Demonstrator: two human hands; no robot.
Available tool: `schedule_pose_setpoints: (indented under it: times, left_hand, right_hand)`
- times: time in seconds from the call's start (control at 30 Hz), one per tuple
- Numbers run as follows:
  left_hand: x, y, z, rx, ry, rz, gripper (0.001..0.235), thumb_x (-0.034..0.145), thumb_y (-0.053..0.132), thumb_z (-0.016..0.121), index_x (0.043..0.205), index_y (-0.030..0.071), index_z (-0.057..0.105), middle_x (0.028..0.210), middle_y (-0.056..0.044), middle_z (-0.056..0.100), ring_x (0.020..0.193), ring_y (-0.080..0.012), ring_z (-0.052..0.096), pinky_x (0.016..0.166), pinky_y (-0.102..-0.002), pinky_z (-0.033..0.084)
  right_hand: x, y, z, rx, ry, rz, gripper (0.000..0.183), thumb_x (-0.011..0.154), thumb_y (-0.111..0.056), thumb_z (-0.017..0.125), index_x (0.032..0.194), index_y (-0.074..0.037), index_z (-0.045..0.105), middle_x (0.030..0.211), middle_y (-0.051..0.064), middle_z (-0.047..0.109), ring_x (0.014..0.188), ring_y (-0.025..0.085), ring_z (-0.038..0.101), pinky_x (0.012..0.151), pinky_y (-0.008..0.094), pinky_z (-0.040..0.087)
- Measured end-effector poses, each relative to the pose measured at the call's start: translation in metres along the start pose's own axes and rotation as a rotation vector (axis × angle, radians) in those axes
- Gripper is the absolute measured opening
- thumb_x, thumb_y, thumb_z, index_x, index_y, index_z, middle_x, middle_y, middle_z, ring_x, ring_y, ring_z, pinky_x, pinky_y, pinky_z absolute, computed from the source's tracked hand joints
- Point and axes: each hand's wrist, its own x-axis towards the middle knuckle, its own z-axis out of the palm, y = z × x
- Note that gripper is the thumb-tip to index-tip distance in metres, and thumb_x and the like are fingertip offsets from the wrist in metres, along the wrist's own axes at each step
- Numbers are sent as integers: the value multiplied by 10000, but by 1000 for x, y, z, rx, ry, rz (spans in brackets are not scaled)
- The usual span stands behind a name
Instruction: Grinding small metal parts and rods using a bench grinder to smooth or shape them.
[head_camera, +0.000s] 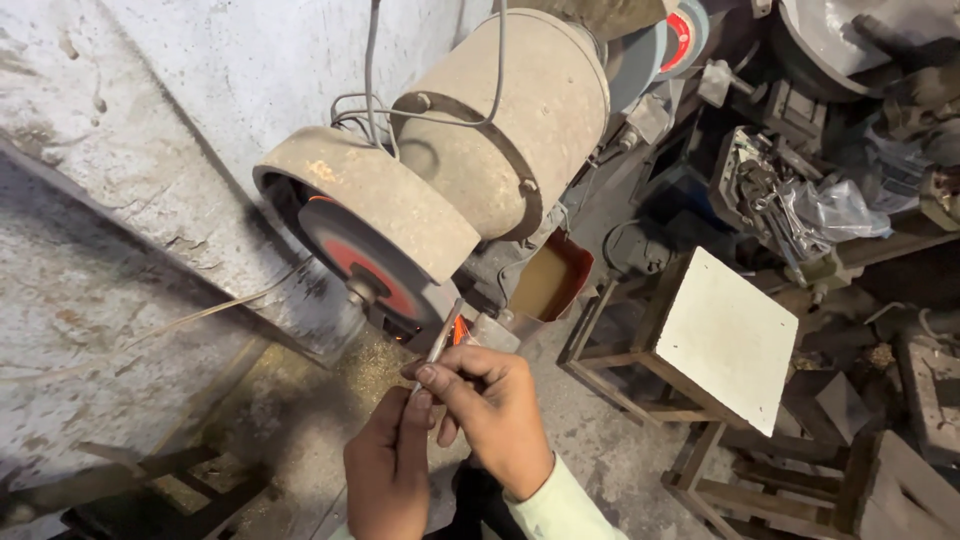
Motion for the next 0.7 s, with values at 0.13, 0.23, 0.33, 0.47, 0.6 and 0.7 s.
schedule_pose_setpoints:
  times: [0.13, 0.23, 0.33, 0.47, 0.6, 0.7]
  left_hand:
    - [-3, -2, 0, -21, -4, 9, 275, 1000, 257, 564, 915, 21, 676, 697, -65, 683, 688, -98, 593, 643, -293, 510]
    - [-5, -1, 1, -7, 11, -6, 276, 998, 261, 567, 891, 30, 676, 687, -67, 678, 670, -105, 594, 632, -300, 506]
    - [-7, 3, 0, 23, 19, -9, 287, 1000, 268, 563, 875, 31, 666, 674, -70, 674, 658, -109, 599, 630, -302, 508]
    - [-6, 7, -1, 36, 16, -36, 286, 987, 270, 567, 863, 30, 661, 665, -78, 675, 644, -115, 600, 620, -314, 506]
    - [-3, 13, -2, 52, -1, -32, 286, 990, 267, 560, 888, 25, 673, 705, -97, 730, 676, -134, 678, 650, -318, 533]
    - [2, 18, -3, 18, -19, 40, 261, 976, 250, 554, 944, 29, 689, 760, -99, 776, 714, -144, 742, 665, -316, 545]
  right_hand:
    - [1, 3, -2, 8, -12, 6, 171, 958, -76, 683, 918, 78, 744, 715, 61, 703, 488, 84, 587, 439, 222, 465]
    - [-1, -2, -1, -4, -24, 12, 162, 954, -77, 685, 935, 67, 756, 703, 64, 699, 489, 81, 588, 447, 215, 464]
    - [-1, -4, -2, 7, -38, 29, 162, 953, -78, 684, 915, 67, 744, 705, 64, 700, 491, 82, 592, 447, 216, 468]
    - [0, -2, -2, 11, -44, 22, 165, 958, -79, 686, 919, 70, 743, 698, 68, 697, 493, 84, 596, 449, 217, 469]
    - [0, 2, -2, 10, -23, -15, 183, 970, -78, 684, 894, 82, 732, 694, 70, 692, 479, 88, 590, 433, 223, 464]
    - [1, -4, 4, 4, 30, -5, 179, 962, -88, 678, 898, 66, 742, 676, 68, 689, 453, 87, 577, 413, 224, 453]
